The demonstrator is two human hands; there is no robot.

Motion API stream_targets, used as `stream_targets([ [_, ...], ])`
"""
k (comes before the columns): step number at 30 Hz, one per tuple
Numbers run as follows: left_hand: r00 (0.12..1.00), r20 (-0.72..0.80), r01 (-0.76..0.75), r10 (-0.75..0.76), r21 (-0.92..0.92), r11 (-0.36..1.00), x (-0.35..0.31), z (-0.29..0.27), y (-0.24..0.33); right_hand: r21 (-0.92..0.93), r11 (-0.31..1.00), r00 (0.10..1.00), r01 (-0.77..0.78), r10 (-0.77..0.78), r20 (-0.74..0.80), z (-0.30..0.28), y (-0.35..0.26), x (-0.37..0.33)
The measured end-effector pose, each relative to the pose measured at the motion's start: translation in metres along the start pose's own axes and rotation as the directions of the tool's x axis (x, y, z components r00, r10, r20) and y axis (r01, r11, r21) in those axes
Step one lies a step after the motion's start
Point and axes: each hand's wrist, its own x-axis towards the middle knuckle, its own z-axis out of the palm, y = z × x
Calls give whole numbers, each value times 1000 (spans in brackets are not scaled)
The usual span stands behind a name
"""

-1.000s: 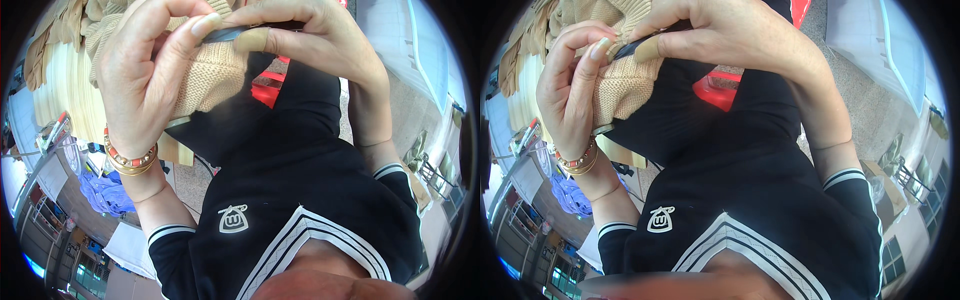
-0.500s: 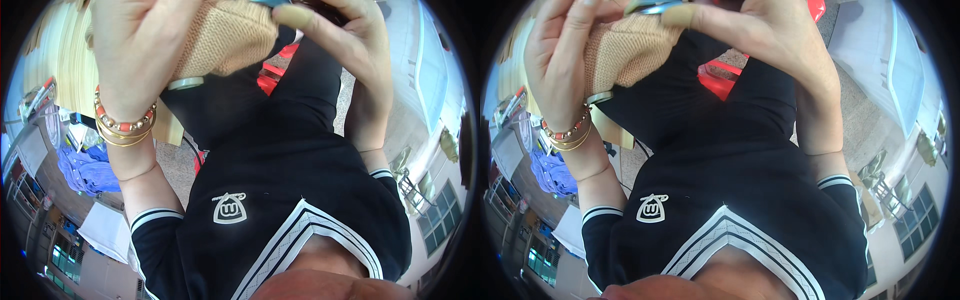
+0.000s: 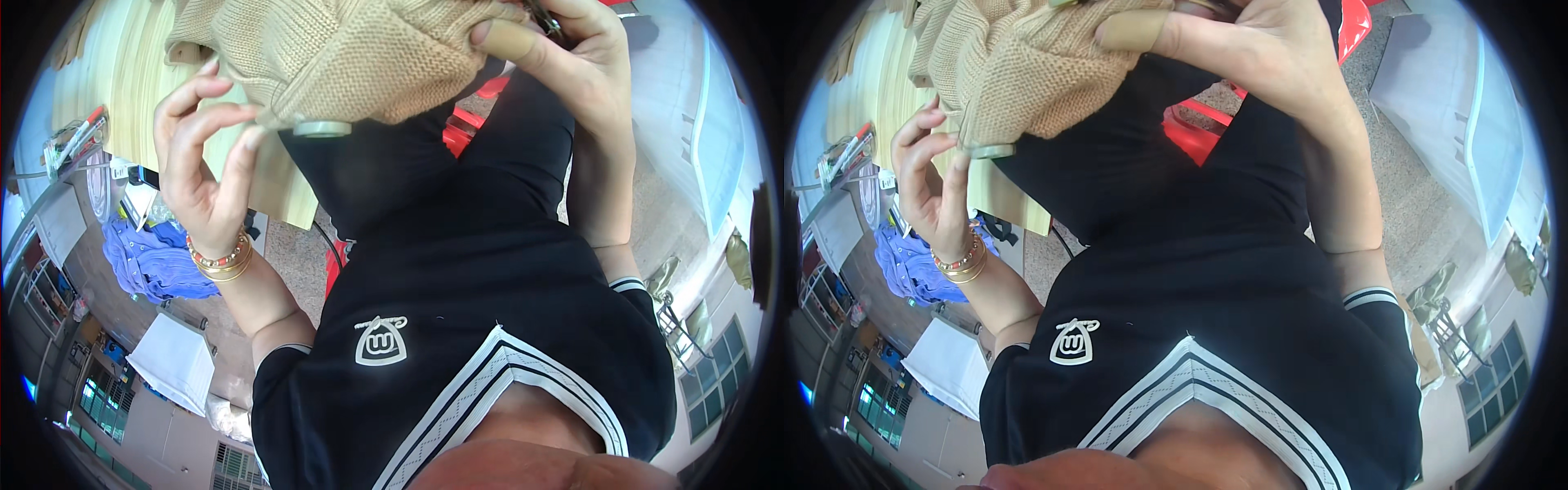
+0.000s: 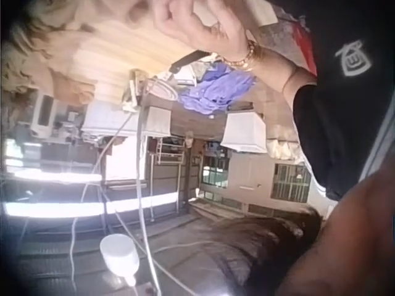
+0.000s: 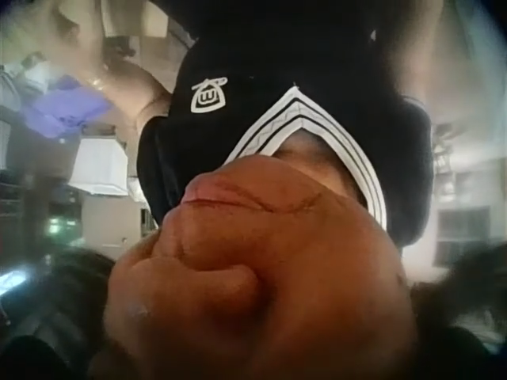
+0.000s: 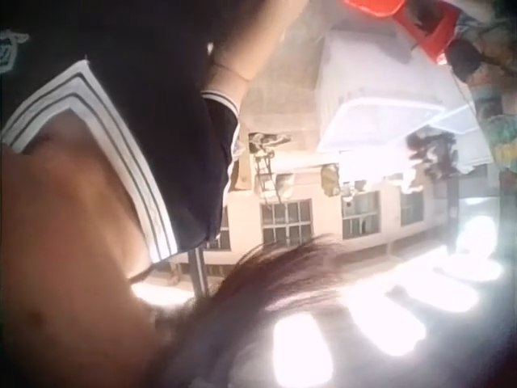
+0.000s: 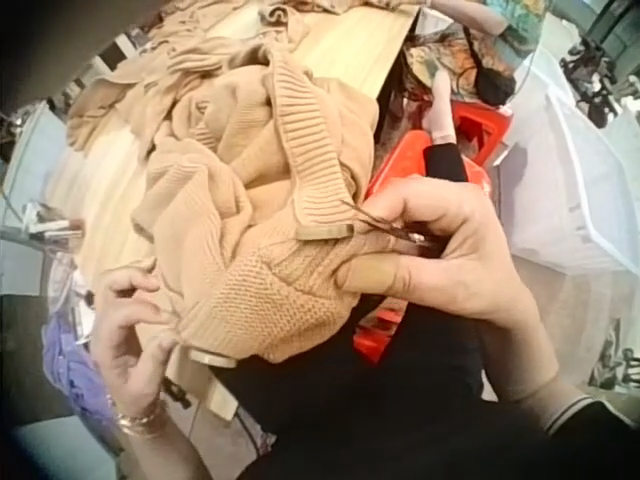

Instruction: Trimming loose threads and excess material around buttons on a knitted garment using snips.

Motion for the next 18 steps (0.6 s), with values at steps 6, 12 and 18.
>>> stream_targets([
  [6,996,61,67,-60,-107,992,17,1,11,789,346,636,508,-769,-72,-4,74,41],
  [12,984,41,177,-174,-358,917,24,-38,47,607,563,728,561,-685,-38,-6,29,24],
  [18,881,202,403,-427,150,903,37,-26,55,-143,963,973,229,-229,18,-36,46,-10],
])
